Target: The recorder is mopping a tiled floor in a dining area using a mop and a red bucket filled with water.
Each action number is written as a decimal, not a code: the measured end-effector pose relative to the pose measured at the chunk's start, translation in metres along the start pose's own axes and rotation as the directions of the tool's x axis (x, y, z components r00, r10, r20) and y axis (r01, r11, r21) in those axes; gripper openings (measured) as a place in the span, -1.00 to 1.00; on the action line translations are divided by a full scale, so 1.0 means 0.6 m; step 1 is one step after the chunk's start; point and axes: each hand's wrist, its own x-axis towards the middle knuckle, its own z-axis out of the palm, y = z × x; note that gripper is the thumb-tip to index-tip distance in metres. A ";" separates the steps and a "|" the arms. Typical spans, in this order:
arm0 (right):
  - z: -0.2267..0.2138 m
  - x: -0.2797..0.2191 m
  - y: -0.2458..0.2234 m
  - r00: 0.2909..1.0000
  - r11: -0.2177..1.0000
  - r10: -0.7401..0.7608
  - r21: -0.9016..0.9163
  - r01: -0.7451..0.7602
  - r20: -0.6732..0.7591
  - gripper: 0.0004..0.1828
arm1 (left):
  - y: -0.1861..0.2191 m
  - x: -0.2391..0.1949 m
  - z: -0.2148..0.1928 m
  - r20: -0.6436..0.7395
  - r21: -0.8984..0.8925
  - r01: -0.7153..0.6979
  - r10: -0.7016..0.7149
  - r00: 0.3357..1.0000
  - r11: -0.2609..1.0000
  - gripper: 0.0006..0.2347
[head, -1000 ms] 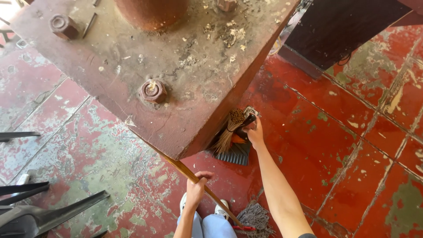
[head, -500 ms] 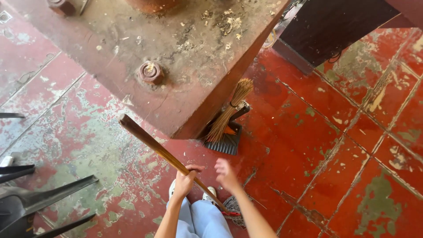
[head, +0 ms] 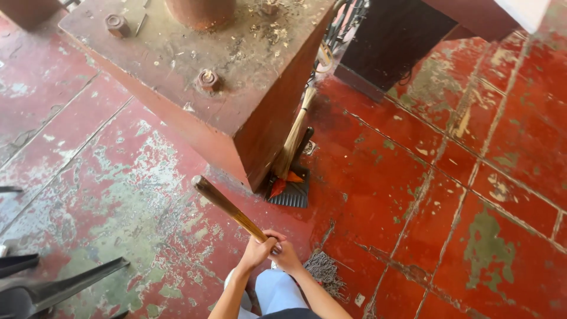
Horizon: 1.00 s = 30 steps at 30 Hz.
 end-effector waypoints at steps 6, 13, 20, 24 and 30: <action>0.079 -0.058 -0.011 0.985 1.000 -0.031 -0.003 0.031 -0.172 -0.72 | 0.037 -0.094 -0.025 0.237 0.174 -0.099 0.056 0.970 0.980 -0.83; 0.185 -0.160 0.046 0.882 0.896 -0.282 -0.432 0.101 -0.378 -0.86 | 0.104 -0.256 -0.055 0.370 0.155 -0.113 0.049 0.928 0.981 -0.84; 0.212 -0.281 -0.005 0.827 0.916 -0.250 -0.399 0.034 -0.504 -0.75 | 0.245 -0.429 -0.048 0.498 -0.367 -0.392 0.534 0.684 0.844 -0.81; 0.212 -0.343 -0.012 0.830 0.940 -0.168 -0.339 -0.027 -0.532 -0.59 | 0.282 -0.498 -0.033 0.563 -0.370 -0.415 0.556 0.611 0.831 -0.69; 0.183 -0.468 0.066 0.799 0.894 -0.216 -0.442 -0.068 -0.562 -0.61 | 0.216 -0.570 0.031 0.636 -0.364 -0.409 0.544 0.547 0.837 -0.64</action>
